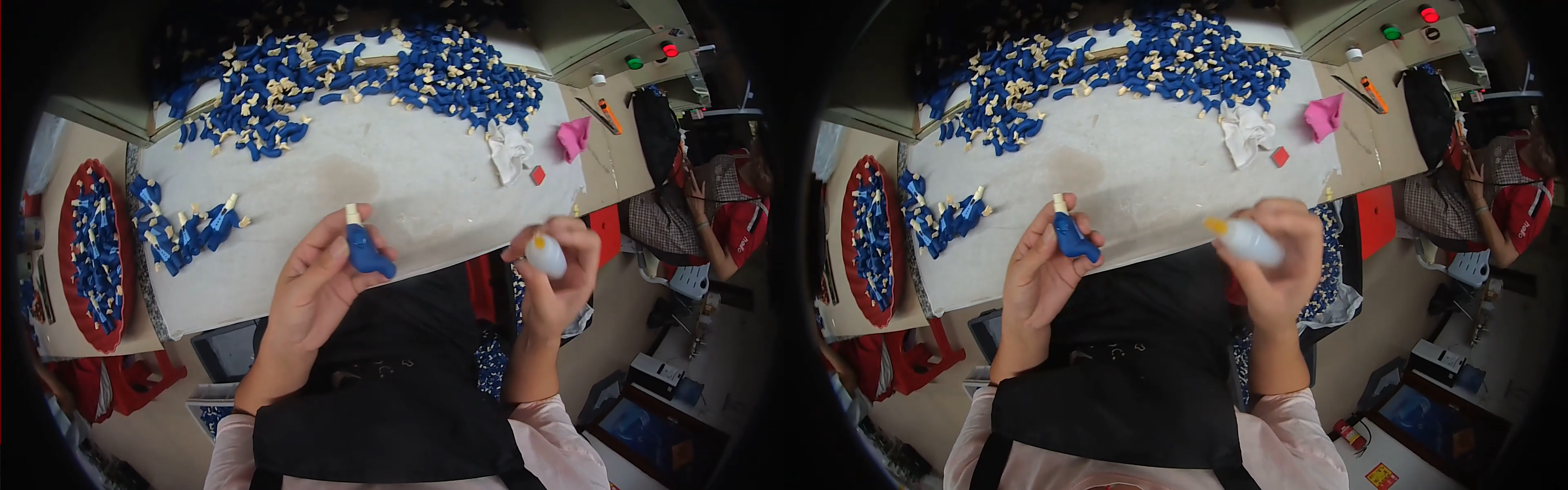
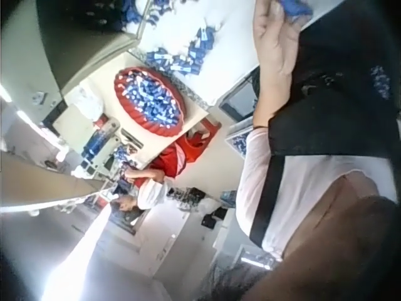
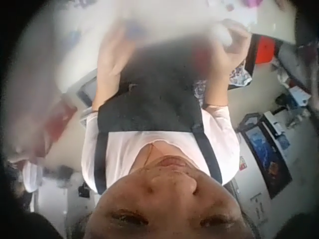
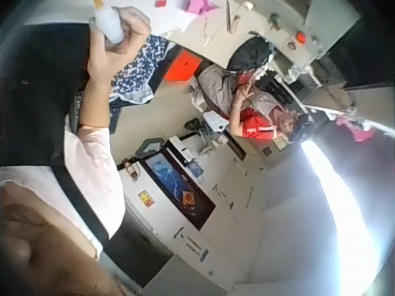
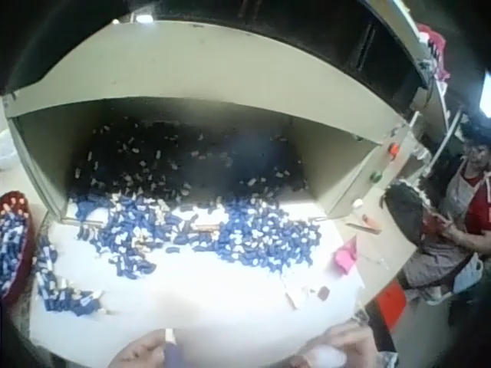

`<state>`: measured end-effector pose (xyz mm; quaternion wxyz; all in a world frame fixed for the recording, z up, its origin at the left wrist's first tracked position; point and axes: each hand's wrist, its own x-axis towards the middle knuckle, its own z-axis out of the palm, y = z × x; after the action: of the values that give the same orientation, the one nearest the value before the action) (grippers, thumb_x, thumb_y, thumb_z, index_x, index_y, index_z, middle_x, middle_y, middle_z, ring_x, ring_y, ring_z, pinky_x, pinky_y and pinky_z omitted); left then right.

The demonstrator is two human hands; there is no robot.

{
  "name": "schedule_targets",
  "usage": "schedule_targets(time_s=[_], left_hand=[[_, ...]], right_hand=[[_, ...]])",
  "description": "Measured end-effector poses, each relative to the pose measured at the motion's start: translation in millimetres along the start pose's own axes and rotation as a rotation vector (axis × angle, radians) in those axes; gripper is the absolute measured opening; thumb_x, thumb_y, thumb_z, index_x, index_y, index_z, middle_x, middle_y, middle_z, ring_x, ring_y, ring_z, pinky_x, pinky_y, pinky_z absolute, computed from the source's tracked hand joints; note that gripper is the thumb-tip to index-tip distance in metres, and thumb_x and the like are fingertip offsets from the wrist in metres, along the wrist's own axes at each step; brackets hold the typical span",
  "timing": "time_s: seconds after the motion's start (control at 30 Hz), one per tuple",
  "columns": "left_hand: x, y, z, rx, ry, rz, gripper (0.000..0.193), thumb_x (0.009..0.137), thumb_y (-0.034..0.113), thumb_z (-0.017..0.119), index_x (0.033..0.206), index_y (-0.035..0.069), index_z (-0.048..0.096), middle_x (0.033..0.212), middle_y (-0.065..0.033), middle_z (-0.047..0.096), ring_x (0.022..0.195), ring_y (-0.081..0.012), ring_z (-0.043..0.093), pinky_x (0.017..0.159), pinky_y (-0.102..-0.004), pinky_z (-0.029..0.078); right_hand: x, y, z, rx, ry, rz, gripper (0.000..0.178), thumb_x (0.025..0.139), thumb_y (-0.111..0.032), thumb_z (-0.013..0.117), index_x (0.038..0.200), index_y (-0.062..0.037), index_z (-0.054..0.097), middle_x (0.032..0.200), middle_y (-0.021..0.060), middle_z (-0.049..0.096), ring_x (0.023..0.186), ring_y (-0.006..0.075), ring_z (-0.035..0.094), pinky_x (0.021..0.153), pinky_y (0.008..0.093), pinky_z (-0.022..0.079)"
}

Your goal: The person assembles small figurines by applying glue from a bottle onto figurine bodies and attaching arm pieces by hand.

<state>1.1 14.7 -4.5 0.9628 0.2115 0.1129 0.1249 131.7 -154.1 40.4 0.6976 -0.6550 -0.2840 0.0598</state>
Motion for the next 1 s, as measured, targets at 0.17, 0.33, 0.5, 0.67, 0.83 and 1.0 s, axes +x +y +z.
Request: schedule_targets(time_s=[0.17, 0.33, 0.5, 0.67, 0.83, 1.0], left_hand=[[6.8, 3.6, 1.5, 0.005, -0.006, 0.023, 0.037, 0.085, 0.013, 0.043, 0.118, -0.003, 0.036, 0.098, -0.016, 0.051, 0.095, -0.0277, 0.053, 0.079, -0.0337, 0.047], [4.2, 0.3, -0.7, -0.01, 0.015, -0.008, 0.035, 0.085, 0.013, 0.043, 0.116, -0.002, 0.038, 0.097, -0.0155, 0.051, 0.095, -0.0272, 0.053, 0.078, -0.033, 0.048], [5.4, 1.3, -3.6, -0.009, 0.023, 0.001, 0.034, 0.085, 0.013, 0.043, 0.116, -0.001, 0.039, 0.097, -0.0147, 0.052, 0.094, -0.0263, 0.053, 0.077, -0.0325, 0.048], [5.3, 0.8, 4.3, -0.035, 0.021, -0.045, 0.034, 0.086, 0.014, 0.044, 0.116, 0.0, 0.04, 0.097, -0.0127, 0.053, 0.094, -0.0225, 0.053, 0.079, -0.0324, 0.046], [3.8, -4.0, 3.6, -0.036, -0.004, -0.075, 0.033, 0.085, 0.015, 0.046, 0.115, 0.001, 0.041, 0.097, -0.011, 0.053, 0.094, -0.0197, 0.054, 0.078, -0.0316, 0.047], [-2.7, -5.9, 8.1, 0.024, 0.016, -0.091, 0.03, 0.085, 0.013, 0.045, 0.113, 0.002, 0.043, 0.1, -0.009, 0.053, 0.091, -0.0153, 0.054, 0.077, -0.0307, 0.047]], right_hand=[[65.3, 52.9, -14.4, -0.155, -0.194, 0.097, 0.023, 0.07, 0.003, 0.055, 0.091, 0.0008, 0.046, 0.077, 0.0069, 0.049, 0.067, 0.0181, 0.054, 0.06, 0.0273, 0.044], [102.4, 65.7, -1.0, -0.916, -0.186, -0.171, 0.019, 0.068, -0.007, 0.062, 0.083, -0.0011, 0.053, 0.076, 0.0092, 0.05, 0.065, 0.0253, 0.053, 0.059, 0.0319, 0.043], [100.9, 63.6, 12.2, -1.035, -0.251, -0.118, 0.016, 0.067, -0.012, 0.065, 0.076, -0.0024, 0.056, 0.081, 0.0099, 0.051, 0.067, 0.0275, 0.054, 0.06, 0.0345, 0.043], [78.2, 48.8, 18.7, -0.914, -0.197, -0.153, 0.013, 0.069, -0.007, 0.063, 0.08, -0.0014, 0.059, 0.077, 0.0085, 0.058, 0.067, 0.0233, 0.057, 0.061, 0.0297, 0.043], [40.8, 11.0, 29.3, -0.431, -0.326, 0.018, 0.015, 0.067, 0.004, 0.062, 0.081, 0.0008, 0.059, 0.076, 0.0092, 0.06, 0.068, 0.0147, 0.056, 0.06, 0.0231, 0.042], [15.8, -2.4, 42.9, -0.203, -0.42, -0.037, 0.017, 0.064, 0.008, 0.064, 0.079, 0.0007, 0.06, 0.077, 0.0118, 0.059, 0.068, 0.0156, 0.057, 0.059, 0.0218, 0.043]])
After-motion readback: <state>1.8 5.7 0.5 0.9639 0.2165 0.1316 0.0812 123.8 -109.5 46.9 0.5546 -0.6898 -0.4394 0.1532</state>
